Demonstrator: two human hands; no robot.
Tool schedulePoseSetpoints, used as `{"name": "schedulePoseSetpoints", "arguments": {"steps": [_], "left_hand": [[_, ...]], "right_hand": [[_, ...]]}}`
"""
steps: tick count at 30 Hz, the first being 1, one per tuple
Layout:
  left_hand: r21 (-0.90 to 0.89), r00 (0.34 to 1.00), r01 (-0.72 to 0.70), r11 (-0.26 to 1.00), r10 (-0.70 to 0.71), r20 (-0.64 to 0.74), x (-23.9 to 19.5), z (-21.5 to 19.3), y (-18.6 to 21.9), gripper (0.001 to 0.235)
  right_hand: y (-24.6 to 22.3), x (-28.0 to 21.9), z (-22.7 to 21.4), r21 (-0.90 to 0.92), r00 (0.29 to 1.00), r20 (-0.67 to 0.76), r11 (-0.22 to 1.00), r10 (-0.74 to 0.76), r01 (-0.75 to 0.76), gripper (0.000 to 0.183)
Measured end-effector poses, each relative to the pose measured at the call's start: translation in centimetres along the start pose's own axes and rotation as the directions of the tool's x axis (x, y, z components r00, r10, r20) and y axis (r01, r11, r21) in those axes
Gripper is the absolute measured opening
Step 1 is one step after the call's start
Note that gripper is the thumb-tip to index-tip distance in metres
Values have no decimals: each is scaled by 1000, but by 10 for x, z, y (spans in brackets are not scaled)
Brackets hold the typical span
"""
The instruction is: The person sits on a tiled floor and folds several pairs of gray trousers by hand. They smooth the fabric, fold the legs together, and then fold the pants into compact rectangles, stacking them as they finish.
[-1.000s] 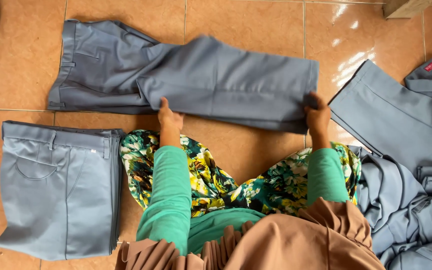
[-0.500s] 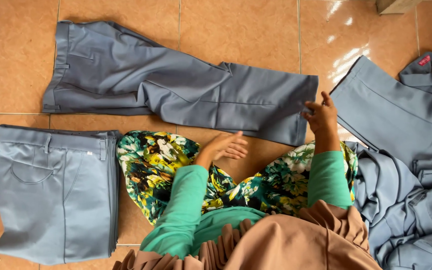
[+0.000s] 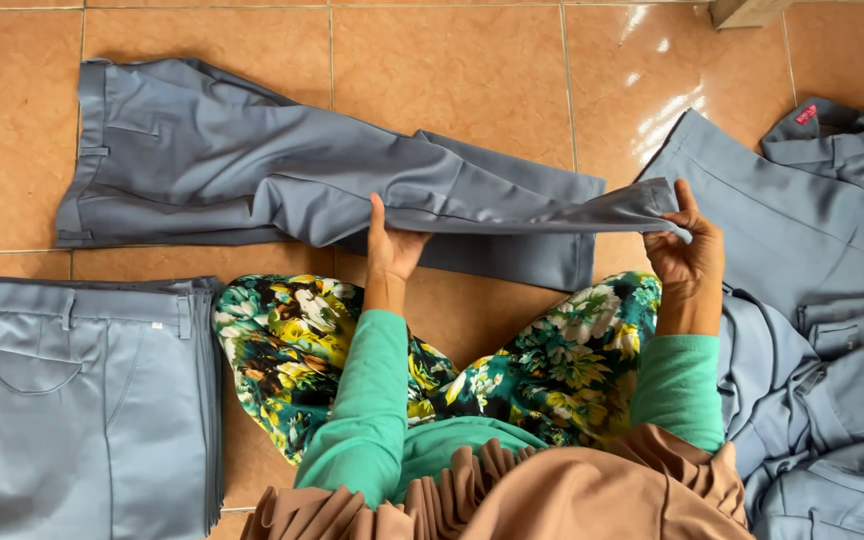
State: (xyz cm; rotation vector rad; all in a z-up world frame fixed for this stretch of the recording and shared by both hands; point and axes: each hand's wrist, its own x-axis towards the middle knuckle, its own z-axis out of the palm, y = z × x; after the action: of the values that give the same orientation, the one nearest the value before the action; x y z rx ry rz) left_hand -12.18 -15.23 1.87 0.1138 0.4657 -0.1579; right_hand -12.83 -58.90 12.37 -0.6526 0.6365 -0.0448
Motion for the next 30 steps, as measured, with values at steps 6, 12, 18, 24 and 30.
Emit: {"name": "schedulePoseSetpoints", "arguments": {"steps": [6,12,18,24,30], "left_hand": [[-18,992,-90,996,88,-87,57,31,68,47],[62,951,-288,956,278,133,54,61,153,51],[160,937,-112,981,158,-312,57,-62,124,66],[399,849,-148,905,323,-419,35,-61,100,75],[413,830,-258,874,419,-368,-13,3,87,83]], "right_hand": [[-3,8,47,136,999,51,991,9,-16,72],[23,-19,105,-68,941,319,988,-110,139,91],[143,48,-49,-527,991,-132,849,-35,-41,87],[149,104,-100,-785,936,-268,615,-228,-75,42],[146,100,-100,-901,890,-226,432,-395,-37,35]]}}
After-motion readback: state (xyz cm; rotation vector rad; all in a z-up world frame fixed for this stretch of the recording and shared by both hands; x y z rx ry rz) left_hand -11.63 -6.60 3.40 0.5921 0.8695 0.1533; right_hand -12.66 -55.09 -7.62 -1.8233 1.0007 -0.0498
